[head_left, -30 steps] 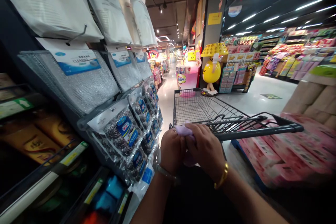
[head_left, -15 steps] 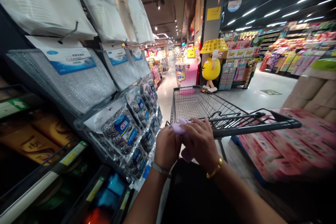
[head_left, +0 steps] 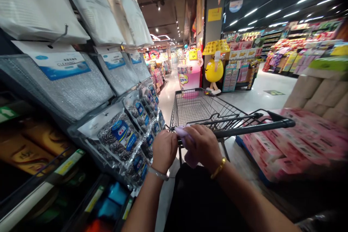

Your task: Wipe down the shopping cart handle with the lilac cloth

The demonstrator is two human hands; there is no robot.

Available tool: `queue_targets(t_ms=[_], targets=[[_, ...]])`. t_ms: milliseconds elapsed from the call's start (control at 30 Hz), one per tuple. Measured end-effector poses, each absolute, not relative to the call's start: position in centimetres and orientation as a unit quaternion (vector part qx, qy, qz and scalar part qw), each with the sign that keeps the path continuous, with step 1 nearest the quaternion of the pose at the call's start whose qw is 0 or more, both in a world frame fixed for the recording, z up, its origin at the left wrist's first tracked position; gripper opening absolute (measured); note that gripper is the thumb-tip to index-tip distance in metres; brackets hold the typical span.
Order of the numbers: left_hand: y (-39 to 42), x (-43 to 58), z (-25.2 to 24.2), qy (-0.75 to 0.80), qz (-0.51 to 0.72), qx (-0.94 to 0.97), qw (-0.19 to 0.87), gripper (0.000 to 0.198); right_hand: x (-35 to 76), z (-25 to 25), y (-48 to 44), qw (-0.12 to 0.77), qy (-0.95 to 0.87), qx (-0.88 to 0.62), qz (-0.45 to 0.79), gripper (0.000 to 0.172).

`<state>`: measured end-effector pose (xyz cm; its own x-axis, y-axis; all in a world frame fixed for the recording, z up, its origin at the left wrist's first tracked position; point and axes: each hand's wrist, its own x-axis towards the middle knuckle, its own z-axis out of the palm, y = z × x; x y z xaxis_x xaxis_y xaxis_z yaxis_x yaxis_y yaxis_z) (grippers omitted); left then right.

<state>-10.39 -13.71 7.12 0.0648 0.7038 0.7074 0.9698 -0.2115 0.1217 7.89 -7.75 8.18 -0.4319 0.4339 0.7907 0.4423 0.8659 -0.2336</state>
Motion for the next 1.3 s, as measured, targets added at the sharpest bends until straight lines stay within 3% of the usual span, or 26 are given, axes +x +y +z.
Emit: queue_targets(t_ms=[167,267,367,467,700,867,1067,1300], targets=[[-14.5,-10.8,7.7,-0.599,-0.33,-0.713,0.153,0.042,12.4,8.0,-5.0,0.5,-0.775,-0.386,0.005,0.025],[-14.4,-9.4,8.7,-0.662,-0.306,-0.658,0.187,0.044,13.5,7.9,-4.3,0.496,-0.75,-0.438,-0.012,0.025],[-13.5,-7.0,9.6,-0.677,-0.298,-0.636,0.222,0.042,11.7,7.7,-5.3,0.479,-0.786,-0.389,-0.04,0.025],[-12.2,-4.8,9.7,-0.649,-0.303,-0.671,0.192,0.038,10.5,7.6,-6.0,0.461,-0.825,-0.325,-0.037,0.026],[-10.9,-3.4,7.4,-0.643,-0.287,-0.662,0.256,0.038,13.1,7.4,-4.8,0.467,-0.747,-0.469,-0.064,0.025],[-10.9,-3.3,7.2,-0.64,-0.29,-0.659,0.267,0.035,11.9,7.5,-5.9,0.456,-0.806,-0.371,-0.068,0.026],[-10.8,-3.3,7.0,-0.636,-0.289,-0.654,0.289,0.034,14.2,7.3,-4.3,0.473,-0.72,-0.499,-0.095,0.028],[-10.7,-3.7,7.1,-0.636,-0.282,-0.664,0.274,0.036,12.6,7.7,-5.3,0.449,-0.798,-0.398,-0.055,0.024]])
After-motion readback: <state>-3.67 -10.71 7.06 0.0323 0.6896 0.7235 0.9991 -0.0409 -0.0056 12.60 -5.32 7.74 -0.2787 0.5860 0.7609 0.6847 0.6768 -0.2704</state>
